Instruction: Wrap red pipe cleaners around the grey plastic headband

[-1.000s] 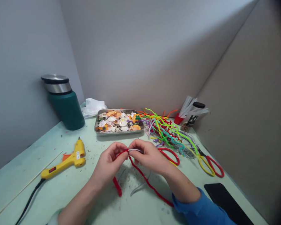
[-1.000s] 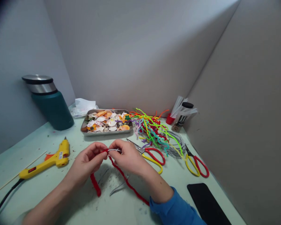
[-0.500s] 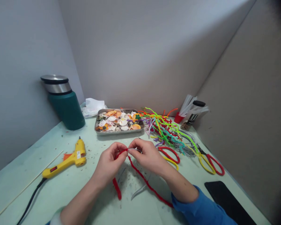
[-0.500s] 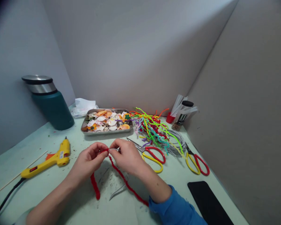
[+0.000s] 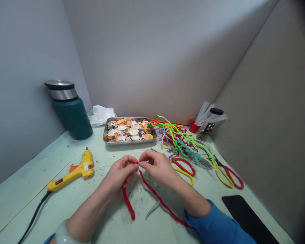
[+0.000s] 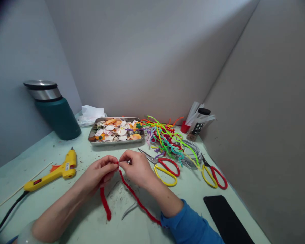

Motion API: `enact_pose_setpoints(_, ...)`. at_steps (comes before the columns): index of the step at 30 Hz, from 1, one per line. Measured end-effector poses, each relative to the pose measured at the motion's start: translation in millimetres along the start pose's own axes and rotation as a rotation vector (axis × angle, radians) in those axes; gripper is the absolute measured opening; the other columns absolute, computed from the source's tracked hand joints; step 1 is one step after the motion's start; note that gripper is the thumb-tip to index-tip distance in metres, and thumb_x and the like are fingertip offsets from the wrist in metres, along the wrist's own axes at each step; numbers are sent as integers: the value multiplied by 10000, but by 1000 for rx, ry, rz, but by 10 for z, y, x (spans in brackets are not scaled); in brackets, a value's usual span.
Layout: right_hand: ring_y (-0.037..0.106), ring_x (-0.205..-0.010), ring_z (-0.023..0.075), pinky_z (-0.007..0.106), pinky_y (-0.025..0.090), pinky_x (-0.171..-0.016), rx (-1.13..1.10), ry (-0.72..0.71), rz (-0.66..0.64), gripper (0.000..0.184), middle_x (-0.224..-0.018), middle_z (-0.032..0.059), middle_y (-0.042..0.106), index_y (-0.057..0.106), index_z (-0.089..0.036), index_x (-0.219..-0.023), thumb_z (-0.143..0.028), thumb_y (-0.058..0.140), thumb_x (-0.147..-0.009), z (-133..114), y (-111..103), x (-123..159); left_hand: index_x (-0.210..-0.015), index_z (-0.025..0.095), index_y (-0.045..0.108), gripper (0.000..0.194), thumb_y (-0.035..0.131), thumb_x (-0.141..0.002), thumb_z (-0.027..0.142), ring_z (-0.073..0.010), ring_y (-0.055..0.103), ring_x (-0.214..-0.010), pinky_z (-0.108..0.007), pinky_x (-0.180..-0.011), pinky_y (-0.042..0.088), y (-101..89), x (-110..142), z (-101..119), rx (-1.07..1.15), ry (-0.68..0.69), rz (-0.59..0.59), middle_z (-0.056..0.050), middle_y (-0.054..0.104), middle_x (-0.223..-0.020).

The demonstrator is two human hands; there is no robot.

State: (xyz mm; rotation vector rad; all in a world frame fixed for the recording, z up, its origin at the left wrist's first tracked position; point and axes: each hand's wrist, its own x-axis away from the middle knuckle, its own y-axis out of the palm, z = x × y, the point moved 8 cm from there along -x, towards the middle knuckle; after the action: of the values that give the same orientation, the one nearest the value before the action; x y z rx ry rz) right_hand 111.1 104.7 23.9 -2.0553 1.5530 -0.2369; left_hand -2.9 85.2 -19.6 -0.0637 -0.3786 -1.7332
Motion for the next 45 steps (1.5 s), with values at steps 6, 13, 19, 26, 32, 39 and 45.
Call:
enact_pose_setpoints(6, 511, -636, 102, 212, 391, -601, -132, 51, 23, 50, -694, -25, 585, 595, -172, -764, -206, 561, -777, 63, -44, -13, -846, 154, 571, 193, 595, -789, 337, -27, 305, -403, -157, -331, 218, -16, 3, 12, 165, -7, -27, 28, 533, -669)
enact_pose_setpoints(13, 506, -663, 100, 208, 382, -602, -154, -10, -45, 94, -728, -19, 594, 619, -163, -809, -195, 531, -805, -34, -18, 3, -801, 171, 542, 143, 638, -767, 272, -30, 215, -391, -155, -339, 161, -27, 10, 55, 73, 52, -14, 96, 350, -501)
enact_pose_setpoints(19, 491, -661, 101, 209, 355, -593, -102, -60, -60, 101, -721, -25, 591, 623, -173, -794, -177, 524, -810, -97, -16, 11, -818, 186, 511, 187, 655, -754, 288, -29, 190, -393, -164, -344, 113, -16, 31, 90, 64, 78, -23, 100, 366, -514)
enact_pose_setpoints(26, 487, -624, 100, 213, 356, -583, -86, 37, -54, 85, -687, -29, 577, 607, -180, -788, -209, 530, -810, -6, -16, 5, -980, 183, 609, 267, 632, -766, 340, -40, 228, -389, -178, -359, 151, -53, 3, 100, -56, 131, 10, 94, 383, -525)
enact_pose_setpoints(32, 491, -617, 103, 213, 354, -571, -56, 65, -2, 80, -681, -30, 579, 598, -179, -769, -232, 545, -797, 83, -9, -6, -913, 170, 701, 252, 646, -749, 353, -121, 535, -604, -217, -544, 393, -121, -3, 200, -343, 273, 154, -4, 646, -704)
enact_pose_setpoints(39, 518, -645, 109, 215, 371, -582, -33, 70, 27, 72, -706, -24, 606, 608, -176, -775, -222, 555, -792, 69, 5, 3, -857, 182, 713, 264, 614, -767, 410, -194, 602, -767, -280, -716, 427, -189, 9, 227, -581, 328, 286, -36, 715, -823)
enact_pose_setpoints(45, 535, -663, 114, 218, 385, -602, -18, 37, 35, 79, -714, -20, 613, 612, -177, -782, -203, 542, -808, 39, 22, 8, -811, 172, 688, 297, 575, -784, 445, -157, 545, -647, -244, -584, 388, -207, -33, 164, -624, 286, 264, -9, 644, -678)
